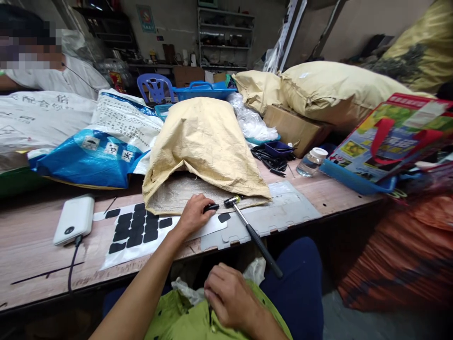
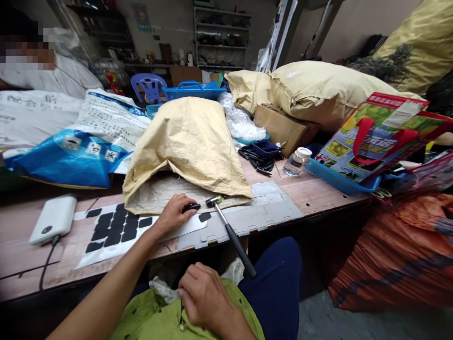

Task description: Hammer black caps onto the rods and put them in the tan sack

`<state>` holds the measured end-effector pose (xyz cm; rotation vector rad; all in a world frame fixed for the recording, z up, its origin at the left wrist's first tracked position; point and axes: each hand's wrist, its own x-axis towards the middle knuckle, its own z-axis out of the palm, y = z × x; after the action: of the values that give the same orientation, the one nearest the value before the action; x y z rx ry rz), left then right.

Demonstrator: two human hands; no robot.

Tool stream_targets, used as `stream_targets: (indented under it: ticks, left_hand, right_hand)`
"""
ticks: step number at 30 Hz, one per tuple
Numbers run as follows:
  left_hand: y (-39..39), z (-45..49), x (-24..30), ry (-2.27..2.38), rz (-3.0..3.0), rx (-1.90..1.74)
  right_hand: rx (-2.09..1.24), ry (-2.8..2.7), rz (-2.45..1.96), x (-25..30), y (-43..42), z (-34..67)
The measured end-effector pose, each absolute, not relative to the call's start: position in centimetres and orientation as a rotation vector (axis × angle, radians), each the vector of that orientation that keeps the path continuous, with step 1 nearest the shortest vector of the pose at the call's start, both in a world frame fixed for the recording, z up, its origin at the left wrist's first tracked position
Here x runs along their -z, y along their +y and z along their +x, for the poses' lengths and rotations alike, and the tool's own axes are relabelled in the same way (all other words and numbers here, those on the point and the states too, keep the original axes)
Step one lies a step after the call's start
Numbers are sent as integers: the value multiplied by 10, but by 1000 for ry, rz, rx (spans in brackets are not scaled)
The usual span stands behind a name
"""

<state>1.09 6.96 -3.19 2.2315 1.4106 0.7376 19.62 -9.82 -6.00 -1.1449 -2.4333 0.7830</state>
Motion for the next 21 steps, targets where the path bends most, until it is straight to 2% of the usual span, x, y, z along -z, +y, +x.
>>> stream_targets:
  ticks: [3, 6, 8, 11, 15, 18, 21]
  left_hand:
    - [65, 10, 39, 1390, 2154, -805]
    - [63, 7, 41, 1384, 2093, -847]
    - [63, 7, 41, 1375, 2072, -859]
    - [64, 7, 40, 1360, 2072, -866]
    - [64, 7, 39, 1355, 2075, -853]
    - [65, 6, 39, 1347, 2061, -851]
    - [65, 5, 41, 1340, 2055, -857]
  right_hand:
    - [-488, -2168, -993, 14, -99, 215]
    - [-195, -1827, -1320, -3, -83, 245]
    - [-129, -1739, -1562, 2, -69, 263]
    - [-378, -1718, -1738, 21, -55, 278]
    - [-732, -1617, -1756, 40, -52, 281]
    - [-806, -1490, -1704, 43, -55, 277]
    - [-712, -1370, -1593, 39, -60, 271]
